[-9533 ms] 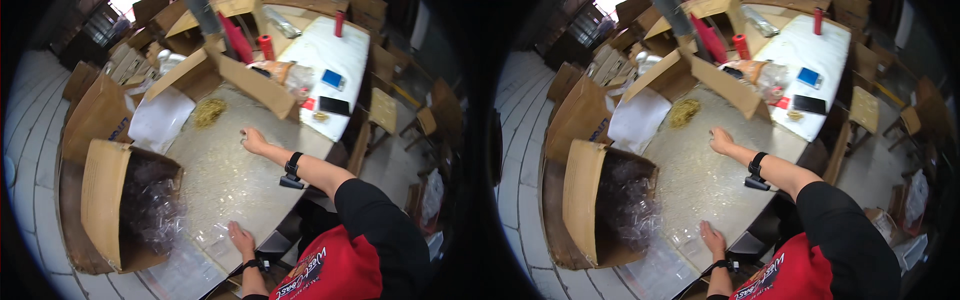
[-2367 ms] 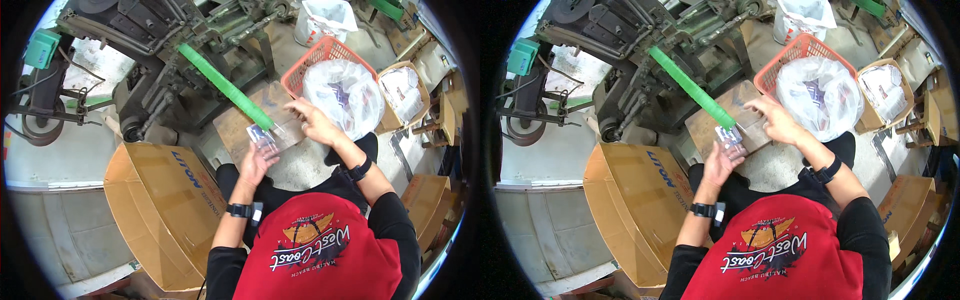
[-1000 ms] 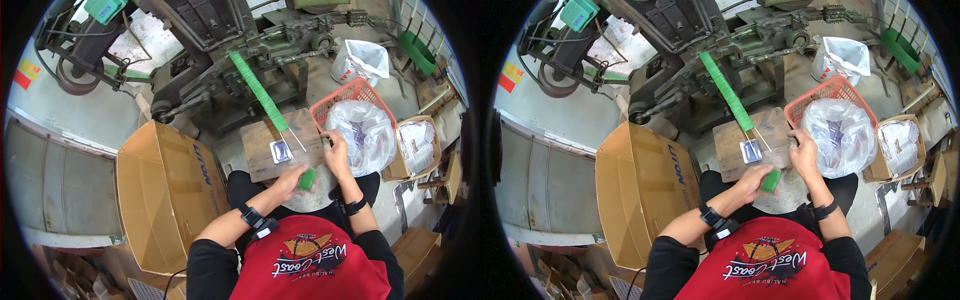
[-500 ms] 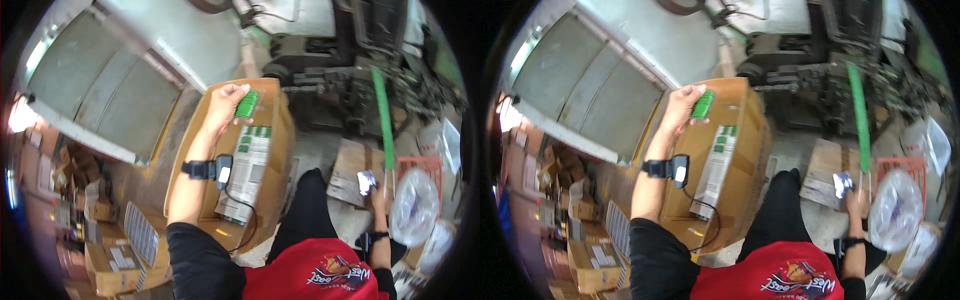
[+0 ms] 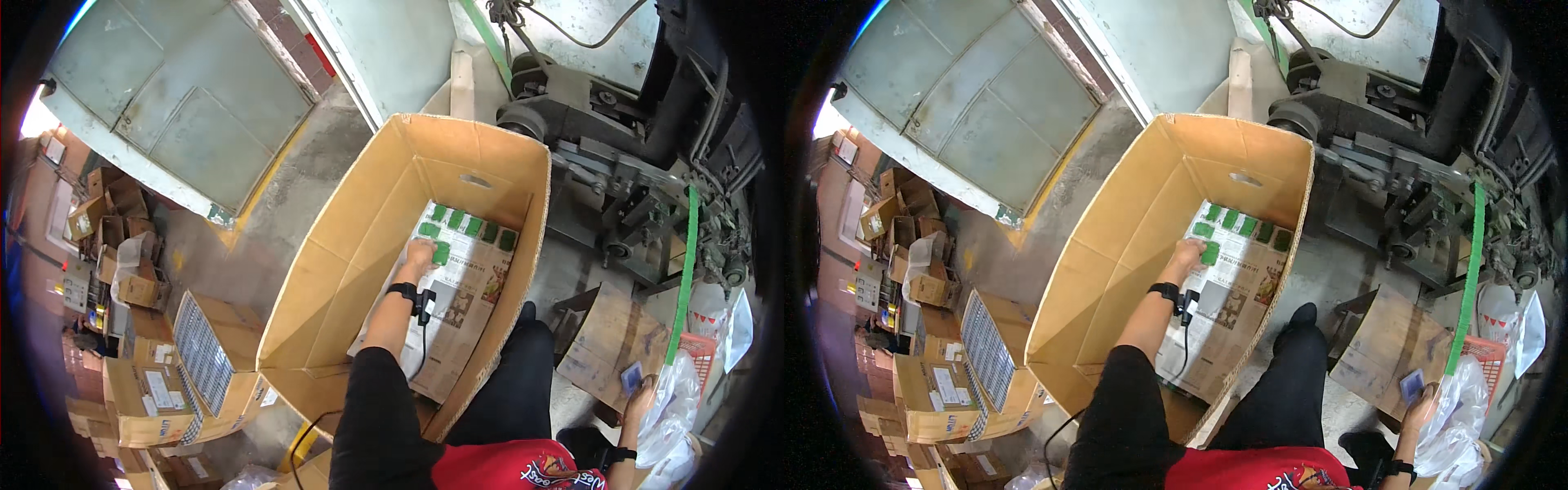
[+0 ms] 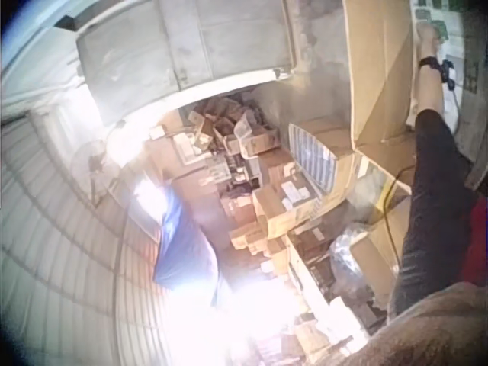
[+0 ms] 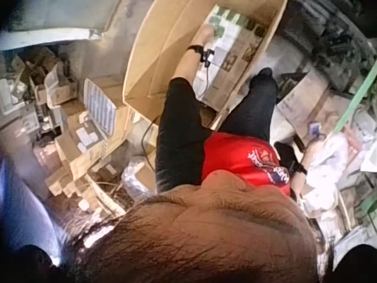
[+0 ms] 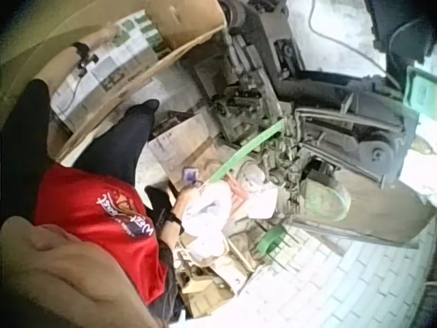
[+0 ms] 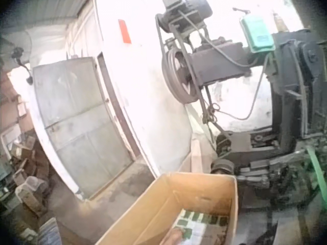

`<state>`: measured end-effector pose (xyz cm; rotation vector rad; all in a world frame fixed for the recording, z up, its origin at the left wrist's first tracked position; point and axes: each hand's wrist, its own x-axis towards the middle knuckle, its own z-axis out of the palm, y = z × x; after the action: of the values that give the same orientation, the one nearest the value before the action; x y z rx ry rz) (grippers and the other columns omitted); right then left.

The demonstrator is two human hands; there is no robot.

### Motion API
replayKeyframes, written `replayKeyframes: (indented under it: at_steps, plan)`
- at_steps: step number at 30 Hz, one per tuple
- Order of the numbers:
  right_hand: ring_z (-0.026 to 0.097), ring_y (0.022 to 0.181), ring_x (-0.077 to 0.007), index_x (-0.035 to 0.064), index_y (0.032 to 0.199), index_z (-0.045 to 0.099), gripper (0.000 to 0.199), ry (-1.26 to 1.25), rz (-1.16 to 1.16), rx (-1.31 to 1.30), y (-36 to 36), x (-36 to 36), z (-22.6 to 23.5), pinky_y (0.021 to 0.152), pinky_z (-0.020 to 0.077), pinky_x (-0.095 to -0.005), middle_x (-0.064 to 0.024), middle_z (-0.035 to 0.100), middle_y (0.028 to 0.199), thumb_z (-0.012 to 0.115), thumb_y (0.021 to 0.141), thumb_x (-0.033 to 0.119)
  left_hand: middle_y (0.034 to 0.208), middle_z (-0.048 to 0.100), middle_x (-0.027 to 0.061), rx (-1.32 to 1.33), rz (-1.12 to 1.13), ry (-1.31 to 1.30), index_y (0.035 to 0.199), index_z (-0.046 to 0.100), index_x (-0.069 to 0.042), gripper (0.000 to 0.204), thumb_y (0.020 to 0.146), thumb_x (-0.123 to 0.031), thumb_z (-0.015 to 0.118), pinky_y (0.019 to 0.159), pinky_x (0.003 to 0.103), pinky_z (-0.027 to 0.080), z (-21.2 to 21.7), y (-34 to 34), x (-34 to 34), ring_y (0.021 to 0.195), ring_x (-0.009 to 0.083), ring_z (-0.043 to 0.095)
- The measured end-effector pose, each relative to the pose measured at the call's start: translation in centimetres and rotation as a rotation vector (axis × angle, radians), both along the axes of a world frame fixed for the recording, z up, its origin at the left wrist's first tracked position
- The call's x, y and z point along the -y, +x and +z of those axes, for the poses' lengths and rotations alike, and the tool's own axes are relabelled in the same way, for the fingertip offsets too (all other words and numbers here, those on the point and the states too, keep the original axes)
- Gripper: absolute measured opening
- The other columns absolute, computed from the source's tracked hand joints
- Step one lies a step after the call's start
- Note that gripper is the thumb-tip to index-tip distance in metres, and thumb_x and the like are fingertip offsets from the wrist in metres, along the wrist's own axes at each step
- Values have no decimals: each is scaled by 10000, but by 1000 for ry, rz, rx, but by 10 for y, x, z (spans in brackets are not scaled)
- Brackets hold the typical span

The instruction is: The person operates a packaging machine to seal small green items into plastic bags and places them into a cardboard box. They then manually scoop small yellow items from a table into clear plastic bags and place them into a separate cardboard box.

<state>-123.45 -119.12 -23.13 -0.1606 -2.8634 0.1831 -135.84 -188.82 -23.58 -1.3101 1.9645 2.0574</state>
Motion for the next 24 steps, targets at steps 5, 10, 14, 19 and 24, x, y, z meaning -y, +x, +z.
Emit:
replayKeyframes:
  at_steps: [5, 10, 14, 19, 24]
  plan:
    - [490, 891, -400, -51, 841, 481, 94, -35, -12, 142, -9, 17, 10, 750, 410, -433, -218, 492, 976, 458, 792, 26, 871, 611, 156, -111, 253, 233, 1092, 519, 14, 271, 825, -9, 554, 538, 457, 564, -79, -3, -17, 677, 268, 635]
    - [489, 939, -422, -46, 878, 486, 136, 71, -25, 188, -3, 11, 8, 795, 422, -443, -226, 494, 1018, 481, 745, -16, 880, 656, 133, -25, 25, 30, 1011, 641, -4, 232, 787, -56, 612, 623, 361, 526, -77, -33, -84, 775, 252, 636]
    - [489, 943, -425, -38, 857, 484, 134, 52, -4, 158, -16, 29, 18, 786, 417, -455, -229, 499, 1013, 498, 724, -33, 928, 638, 247, -99, -125, -203, 987, 639, 52, 295, 733, -93, 612, 766, 371, 476, -145, -54, -109, 850, 360, 624]
    - [503, 875, -428, -38, 806, 491, 118, 52, 75, 216, -15, 31, 31, 740, 422, -470, -222, 500, 919, 513, 690, -47, 920, 650, 226, -60, -213, -609, 1072, 598, 55, 331, 767, -66, 555, 689, 409, 506, -140, -59, -131, 815, 311, 644]
    - [556, 857, -409, -48, 855, 552, 195, 116, 130, 414, -9, 34, 52, 701, 471, -445, -262, 553, 945, 519, 664, -65, 838, 646, 203, 76, -480, -336, 1015, 613, 39, 282, 794, -95, 502, 688, 424, 470, -86, -60, -110, 767, 307, 614]
